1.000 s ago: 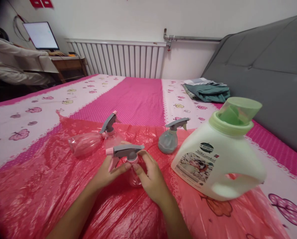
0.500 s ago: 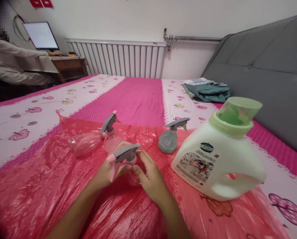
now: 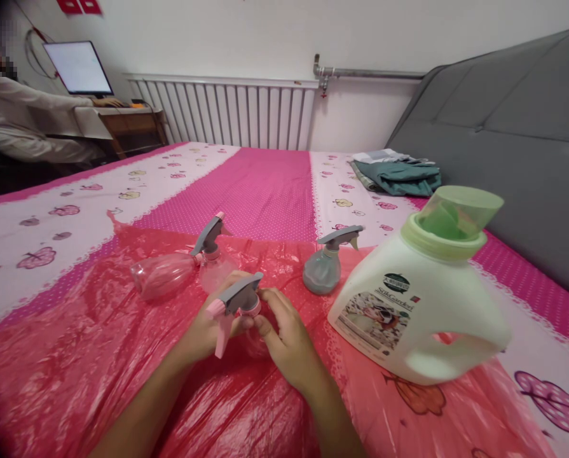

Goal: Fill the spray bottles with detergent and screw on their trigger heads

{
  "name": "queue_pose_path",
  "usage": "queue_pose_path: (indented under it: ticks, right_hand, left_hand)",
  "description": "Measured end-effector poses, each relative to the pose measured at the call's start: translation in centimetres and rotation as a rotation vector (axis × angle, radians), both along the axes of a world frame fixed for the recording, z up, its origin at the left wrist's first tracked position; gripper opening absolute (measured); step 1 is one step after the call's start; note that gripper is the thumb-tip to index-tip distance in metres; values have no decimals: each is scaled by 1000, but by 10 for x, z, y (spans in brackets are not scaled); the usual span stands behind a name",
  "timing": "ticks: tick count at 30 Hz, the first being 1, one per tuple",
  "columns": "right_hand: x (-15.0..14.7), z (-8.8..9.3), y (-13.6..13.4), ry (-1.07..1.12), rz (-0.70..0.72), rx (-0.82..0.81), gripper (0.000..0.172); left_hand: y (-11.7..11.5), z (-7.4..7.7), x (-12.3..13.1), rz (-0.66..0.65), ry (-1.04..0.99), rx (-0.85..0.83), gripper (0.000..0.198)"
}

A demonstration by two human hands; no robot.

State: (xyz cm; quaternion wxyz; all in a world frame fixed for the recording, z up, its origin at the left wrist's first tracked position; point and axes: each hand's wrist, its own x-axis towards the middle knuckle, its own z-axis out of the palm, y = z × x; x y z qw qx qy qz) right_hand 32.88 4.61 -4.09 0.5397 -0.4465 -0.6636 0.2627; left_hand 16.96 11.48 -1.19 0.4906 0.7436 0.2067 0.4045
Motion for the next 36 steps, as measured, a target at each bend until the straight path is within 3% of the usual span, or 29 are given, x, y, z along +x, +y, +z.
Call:
queue_pose_path:
  ticks: [6, 14, 21, 29, 36]
  right_hand:
    - [-1, 4, -4, -6, 6, 12, 22]
    - [-1, 2, -4, 30, 11, 22, 31]
    - [-1, 3, -3, 56, 12, -22, 24]
    - [-1, 3, -5, 63, 3, 1, 35]
    - [0, 0, -5, 59, -7, -10, 35]
  left_hand:
    - [1, -1, -1, -7, 22, 12, 27]
    - [1, -4, -1, -53, 12, 55, 41]
    - [0, 0, -2, -71, 35, 30, 28]
    - [-2, 1, -1, -88, 21, 19, 28]
    - [0, -7, -2, -94, 12, -17, 36]
